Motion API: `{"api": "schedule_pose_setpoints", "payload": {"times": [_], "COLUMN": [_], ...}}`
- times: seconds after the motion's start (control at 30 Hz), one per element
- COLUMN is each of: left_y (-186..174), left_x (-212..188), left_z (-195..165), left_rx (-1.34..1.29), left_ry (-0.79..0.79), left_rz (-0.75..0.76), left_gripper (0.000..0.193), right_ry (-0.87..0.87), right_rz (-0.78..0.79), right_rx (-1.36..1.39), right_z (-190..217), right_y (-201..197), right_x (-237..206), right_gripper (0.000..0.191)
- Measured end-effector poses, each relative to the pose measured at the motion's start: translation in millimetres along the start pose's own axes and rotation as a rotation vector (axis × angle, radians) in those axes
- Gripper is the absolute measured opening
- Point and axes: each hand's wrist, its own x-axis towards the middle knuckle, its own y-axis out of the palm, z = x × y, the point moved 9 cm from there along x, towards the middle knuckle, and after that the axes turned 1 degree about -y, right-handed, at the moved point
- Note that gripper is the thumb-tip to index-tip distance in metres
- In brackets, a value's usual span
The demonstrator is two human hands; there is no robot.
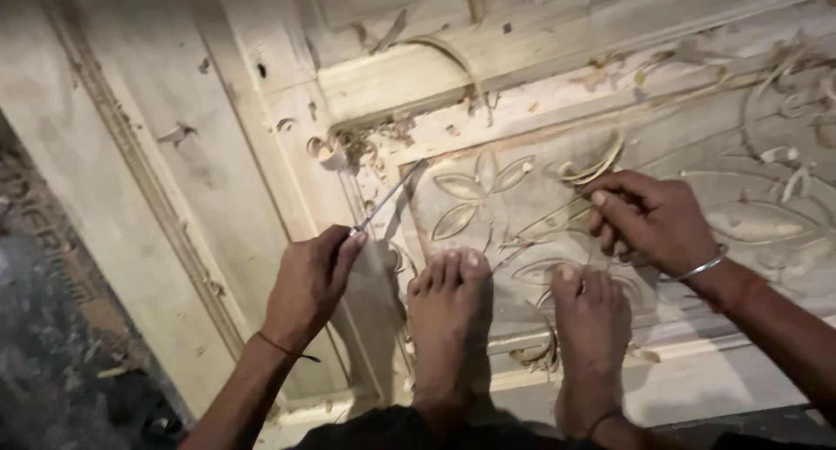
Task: The person carves floral relief patterns into a large wooden door panel using hand chisels, bracing the panel with their feet while cutting away shavings and refining the carved leaf and vine details across different areas of the panel.
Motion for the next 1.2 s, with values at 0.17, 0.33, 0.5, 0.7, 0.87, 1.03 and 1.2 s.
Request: {"api": "schedule_pose_setpoints", "payload": {"times": [0.17,0.33,0.5,0.7,0.87,1.03,1.2], "left_y": [1.1,3.1,2.9,0.3,-11.7,-21.4,-11.7], "left_x": [-1.0,-0.7,1.1,6.4,-2.6,-15.4,-26.6], "left_z": [4.8,6.3,4.3,17.7,36.8,39.6,40.4], "left_rx": [-0.003,0.023,0.001,0.033,-0.009,0.054,0.150], "left_ry": [-0.032,-0.027,-0.017,-0.121,-0.178,-0.056,-0.004], "left_rz": [0.002,0.022,-0.020,0.081,0.215,0.051,-0.129], "left_gripper": [0.027,0.031,0.030,0.039,0.040,0.028,0.028], "right_ry": [0.013,-0.041,-0.021,-0.014,-0.027,-0.027,-0.003], "right_rz": [-0.009,-0.012,0.004,0.042,0.035,0.043,0.051], "right_rx": [-0.019,0.008,0.038,0.104,0.075,0.061,0.093], "right_z": [-1.6,1.1,-1.0,-3.6,-6.7,-5.0,-5.8], "right_y": [-0.3,-1.6,1.0,0.8,-0.5,0.1,-0.3], "right_x": [-1.5,-2.2,-3.1,-4.6,-3.8,-3.2,-3.4], "right_gripper": [0.023,0.022,0.023,0.023,0.023,0.023,0.023]}}
